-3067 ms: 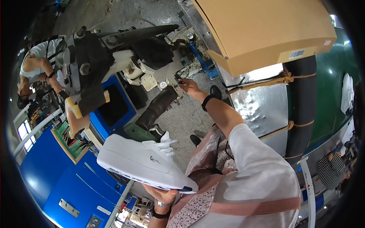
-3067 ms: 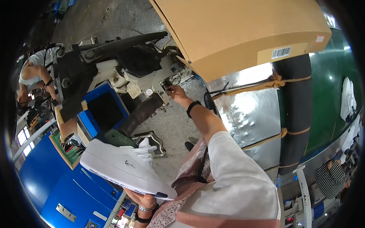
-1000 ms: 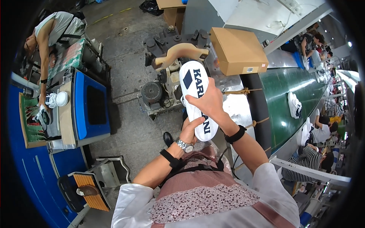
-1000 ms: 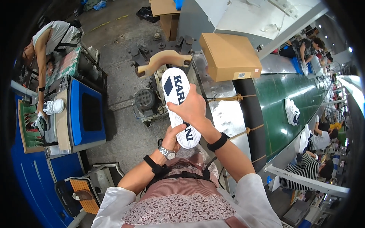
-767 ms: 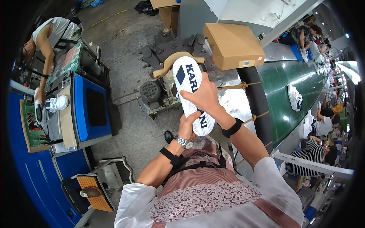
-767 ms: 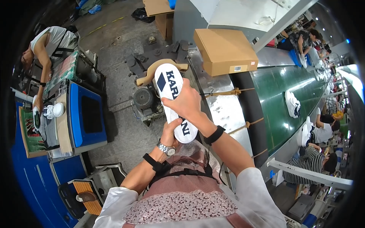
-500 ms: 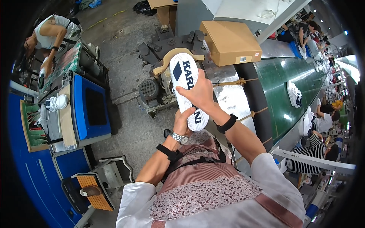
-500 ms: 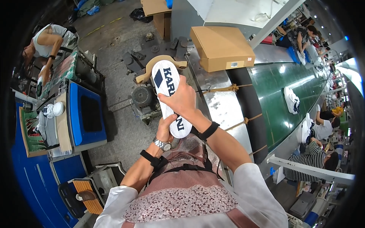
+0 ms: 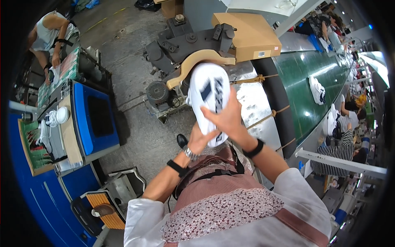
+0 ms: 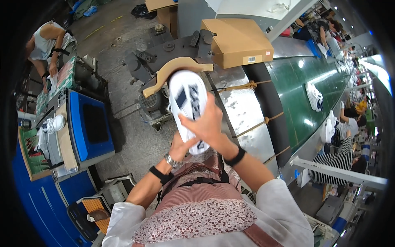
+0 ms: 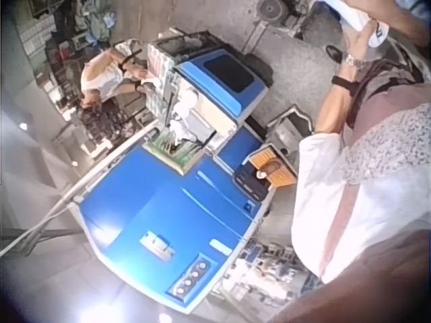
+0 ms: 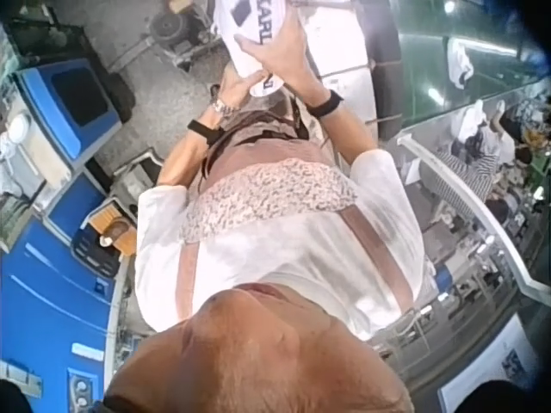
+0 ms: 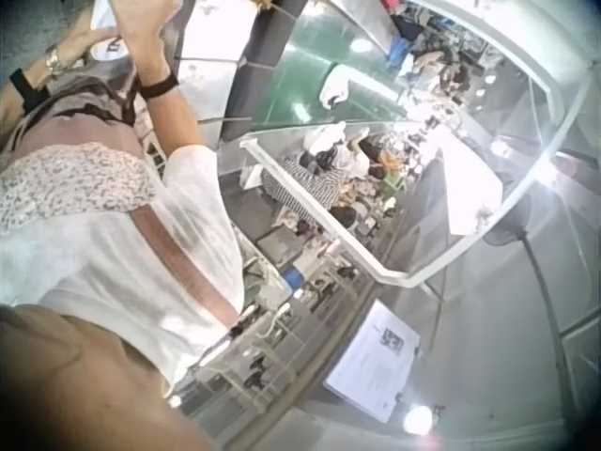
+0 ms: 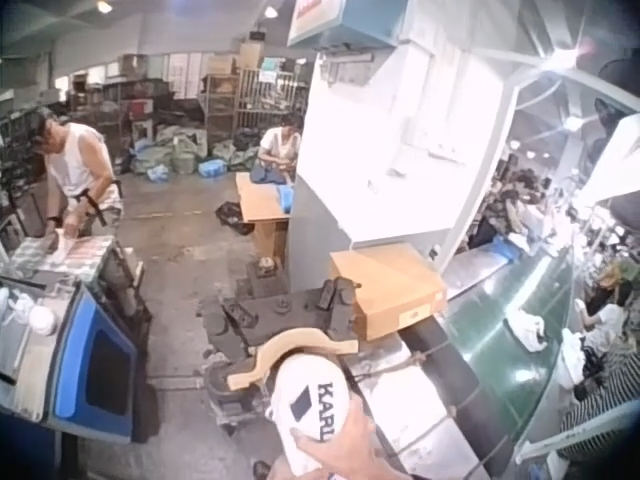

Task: The worker is inserting shoe lasts into shoes and placing them onto a production machine and conveyor belt.

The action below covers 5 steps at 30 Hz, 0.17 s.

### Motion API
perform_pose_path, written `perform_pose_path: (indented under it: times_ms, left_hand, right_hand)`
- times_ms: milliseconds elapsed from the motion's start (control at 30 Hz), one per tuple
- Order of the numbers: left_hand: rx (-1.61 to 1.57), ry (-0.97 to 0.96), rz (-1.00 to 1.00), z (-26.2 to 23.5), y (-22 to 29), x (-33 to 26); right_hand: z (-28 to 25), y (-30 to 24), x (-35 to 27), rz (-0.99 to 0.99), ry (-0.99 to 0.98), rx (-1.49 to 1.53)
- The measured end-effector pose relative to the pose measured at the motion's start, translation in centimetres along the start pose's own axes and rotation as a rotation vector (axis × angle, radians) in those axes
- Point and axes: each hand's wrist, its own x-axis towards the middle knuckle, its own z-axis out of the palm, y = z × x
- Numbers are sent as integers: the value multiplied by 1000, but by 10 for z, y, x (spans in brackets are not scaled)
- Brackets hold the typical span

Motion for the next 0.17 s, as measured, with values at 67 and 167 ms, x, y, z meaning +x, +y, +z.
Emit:
perform_pose_path:
  times_ms: [67,167]
  left_hand:
    - [80,-63,3,-6,-9,-22]
    - [269,-51,60,-31,-22,-36]
  right_hand:
    - [-11,-3,-48,69,10,71]
    - [-41,16,-82,179,-313,508]
